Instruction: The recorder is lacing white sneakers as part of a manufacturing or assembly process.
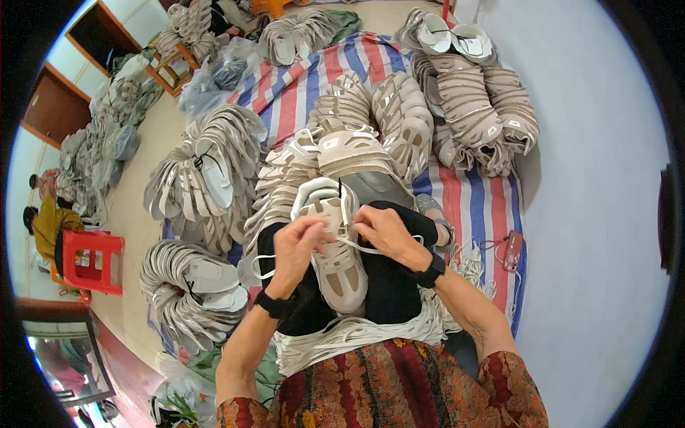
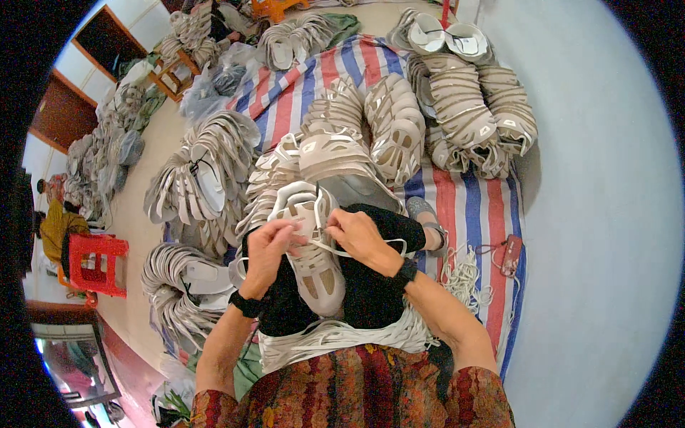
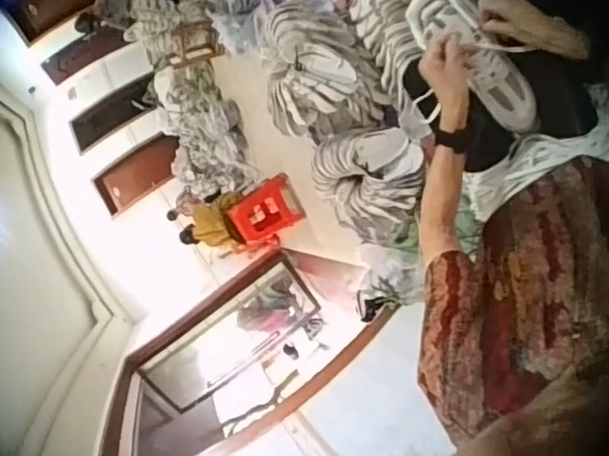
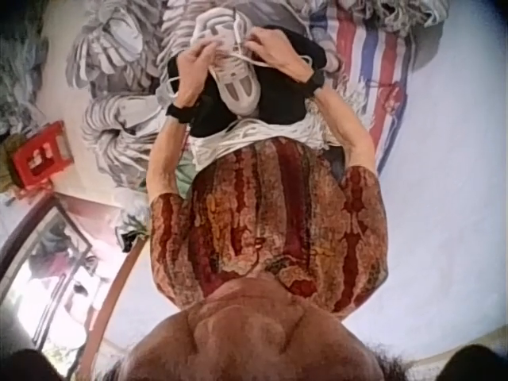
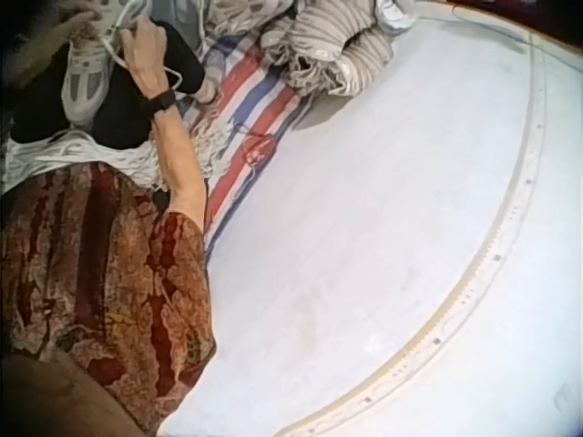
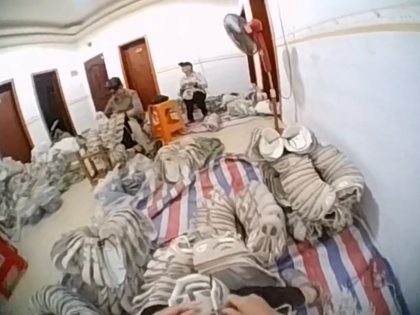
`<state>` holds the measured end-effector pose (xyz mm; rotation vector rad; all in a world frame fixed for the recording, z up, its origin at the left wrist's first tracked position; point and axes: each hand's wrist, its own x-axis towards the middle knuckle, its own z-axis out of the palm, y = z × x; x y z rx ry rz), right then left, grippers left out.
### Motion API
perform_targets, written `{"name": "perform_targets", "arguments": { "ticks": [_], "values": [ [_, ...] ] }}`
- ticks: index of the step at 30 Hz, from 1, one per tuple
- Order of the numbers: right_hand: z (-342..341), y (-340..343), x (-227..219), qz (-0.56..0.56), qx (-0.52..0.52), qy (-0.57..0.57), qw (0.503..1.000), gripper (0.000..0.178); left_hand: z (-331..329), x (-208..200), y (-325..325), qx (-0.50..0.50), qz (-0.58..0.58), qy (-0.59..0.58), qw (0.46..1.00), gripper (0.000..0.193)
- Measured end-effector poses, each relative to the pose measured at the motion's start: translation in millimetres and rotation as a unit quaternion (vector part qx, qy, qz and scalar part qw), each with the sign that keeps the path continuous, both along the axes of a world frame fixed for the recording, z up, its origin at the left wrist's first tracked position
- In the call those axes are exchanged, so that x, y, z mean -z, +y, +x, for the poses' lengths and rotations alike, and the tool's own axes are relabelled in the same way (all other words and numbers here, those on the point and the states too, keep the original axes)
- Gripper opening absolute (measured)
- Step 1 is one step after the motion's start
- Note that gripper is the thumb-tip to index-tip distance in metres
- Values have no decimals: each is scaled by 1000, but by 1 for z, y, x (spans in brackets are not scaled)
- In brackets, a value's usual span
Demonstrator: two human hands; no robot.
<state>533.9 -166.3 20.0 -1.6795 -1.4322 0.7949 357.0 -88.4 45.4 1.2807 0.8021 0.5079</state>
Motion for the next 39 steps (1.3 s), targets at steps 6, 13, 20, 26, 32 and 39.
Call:
{"name": "perform_targets", "arguments": {
  "ticks": [6, 13, 20, 26, 32, 39],
  "values": [
    [-33, 17, -23, 248, -66, -55, 965, 12, -45, 27, 8, -155, 56, 11, 986, 13],
    [-53, 31, -7, 147, -100, -100, 979, 12, -55, 32, -2, -52, -34, 44, 997, 11],
    [-56, 27, -9, 126, -114, -133, 976, 12, -51, 35, 0, -48, 5, 76, 996, 11],
    [-55, 26, -9, 143, -140, -150, 968, 17, -45, 40, 2, -49, 251, 129, 958, 10],
    [-51, 32, -6, 120, -139, -148, 972, 15, -44, 42, 2, -68, 381, 123, 914, 8],
    [-56, 37, 1, 138, -126, -186, 965, 9, -40, 50, 7, -81, 152, 58, 983, 11]
  ]
}}
